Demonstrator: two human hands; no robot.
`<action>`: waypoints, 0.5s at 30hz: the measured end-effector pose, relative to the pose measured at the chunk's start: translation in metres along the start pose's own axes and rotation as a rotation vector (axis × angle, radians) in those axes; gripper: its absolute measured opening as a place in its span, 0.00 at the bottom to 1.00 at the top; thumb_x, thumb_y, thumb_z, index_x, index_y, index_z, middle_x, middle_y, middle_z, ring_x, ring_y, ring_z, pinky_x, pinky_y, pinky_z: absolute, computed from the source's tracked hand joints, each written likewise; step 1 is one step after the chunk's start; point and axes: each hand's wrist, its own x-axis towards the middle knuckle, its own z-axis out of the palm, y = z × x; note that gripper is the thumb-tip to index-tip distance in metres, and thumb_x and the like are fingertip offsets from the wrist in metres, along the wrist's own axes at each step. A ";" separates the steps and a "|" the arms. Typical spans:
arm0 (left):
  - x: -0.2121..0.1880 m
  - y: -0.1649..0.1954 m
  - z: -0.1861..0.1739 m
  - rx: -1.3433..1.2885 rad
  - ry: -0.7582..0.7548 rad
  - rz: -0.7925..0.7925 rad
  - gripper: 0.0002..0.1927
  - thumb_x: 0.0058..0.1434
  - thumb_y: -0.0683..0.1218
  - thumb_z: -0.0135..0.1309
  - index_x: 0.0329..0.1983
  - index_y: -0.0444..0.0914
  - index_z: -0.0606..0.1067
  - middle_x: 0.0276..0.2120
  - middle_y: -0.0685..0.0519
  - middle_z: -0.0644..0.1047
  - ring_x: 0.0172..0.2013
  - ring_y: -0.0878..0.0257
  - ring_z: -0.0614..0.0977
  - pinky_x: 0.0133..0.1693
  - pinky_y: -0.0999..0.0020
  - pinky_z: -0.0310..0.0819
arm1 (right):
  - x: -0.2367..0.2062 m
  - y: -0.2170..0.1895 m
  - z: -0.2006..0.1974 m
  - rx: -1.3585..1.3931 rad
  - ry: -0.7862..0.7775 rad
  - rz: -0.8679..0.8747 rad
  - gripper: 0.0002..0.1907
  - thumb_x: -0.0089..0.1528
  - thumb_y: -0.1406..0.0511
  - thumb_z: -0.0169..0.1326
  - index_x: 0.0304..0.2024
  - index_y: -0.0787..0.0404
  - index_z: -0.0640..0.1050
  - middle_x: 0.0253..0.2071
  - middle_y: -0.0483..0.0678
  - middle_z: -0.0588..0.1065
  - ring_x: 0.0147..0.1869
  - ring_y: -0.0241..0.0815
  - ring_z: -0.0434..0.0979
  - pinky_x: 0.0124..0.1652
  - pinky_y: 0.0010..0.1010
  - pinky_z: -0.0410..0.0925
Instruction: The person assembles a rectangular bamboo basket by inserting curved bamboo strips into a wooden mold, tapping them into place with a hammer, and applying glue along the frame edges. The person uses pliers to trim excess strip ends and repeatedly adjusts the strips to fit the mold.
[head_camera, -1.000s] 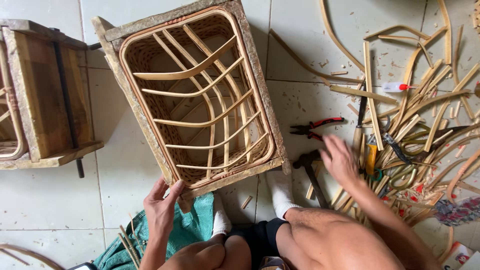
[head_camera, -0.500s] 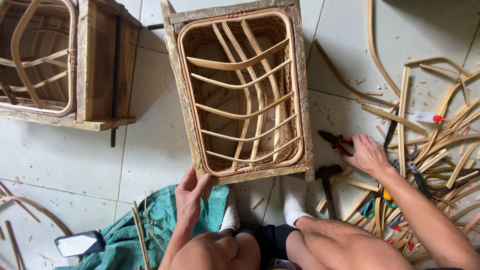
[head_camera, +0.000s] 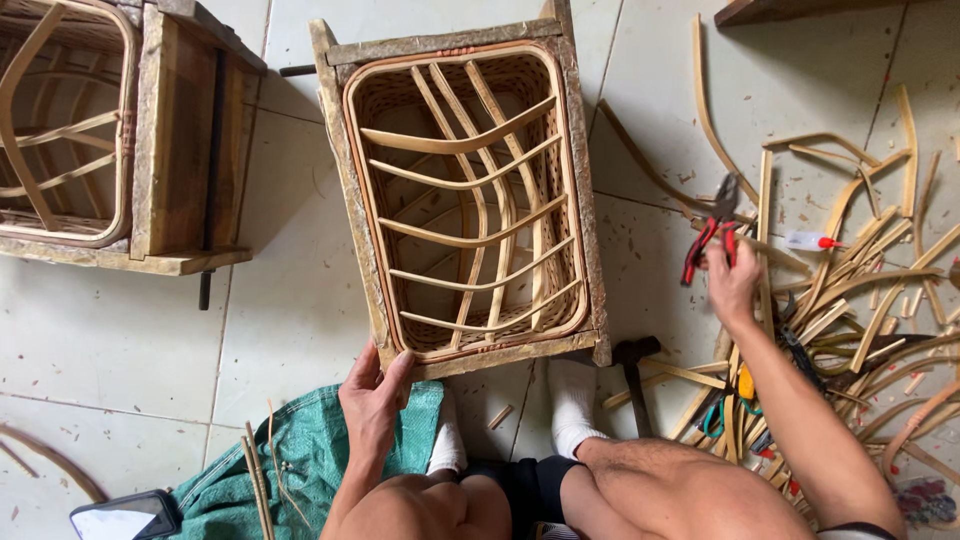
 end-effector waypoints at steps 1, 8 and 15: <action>0.000 -0.002 -0.001 -0.003 -0.005 0.005 0.28 0.61 0.39 0.59 0.66 0.34 0.72 0.34 0.57 0.80 0.22 0.75 0.67 0.20 0.78 0.56 | 0.003 -0.011 -0.001 0.197 -0.019 0.125 0.14 0.67 0.59 0.57 0.37 0.64 0.72 0.43 0.67 0.78 0.43 0.44 0.81 0.46 0.32 0.73; 0.005 -0.017 -0.006 -0.041 -0.024 0.030 0.35 0.59 0.37 0.60 0.71 0.34 0.66 0.44 0.59 0.78 0.28 0.77 0.69 0.25 0.81 0.61 | -0.026 -0.132 -0.033 0.956 -0.801 0.159 0.05 0.65 0.68 0.56 0.41 0.62 0.72 0.63 0.62 0.76 0.45 0.39 0.67 0.50 0.33 0.61; 0.007 -0.016 -0.007 -0.059 -0.039 0.030 0.37 0.60 0.36 0.61 0.74 0.33 0.66 0.50 0.53 0.78 0.30 0.72 0.68 0.27 0.79 0.62 | -0.077 -0.242 -0.026 0.686 -1.370 0.011 0.15 0.59 0.70 0.57 0.50 0.65 0.79 0.63 0.59 0.75 0.68 0.51 0.74 0.68 0.42 0.62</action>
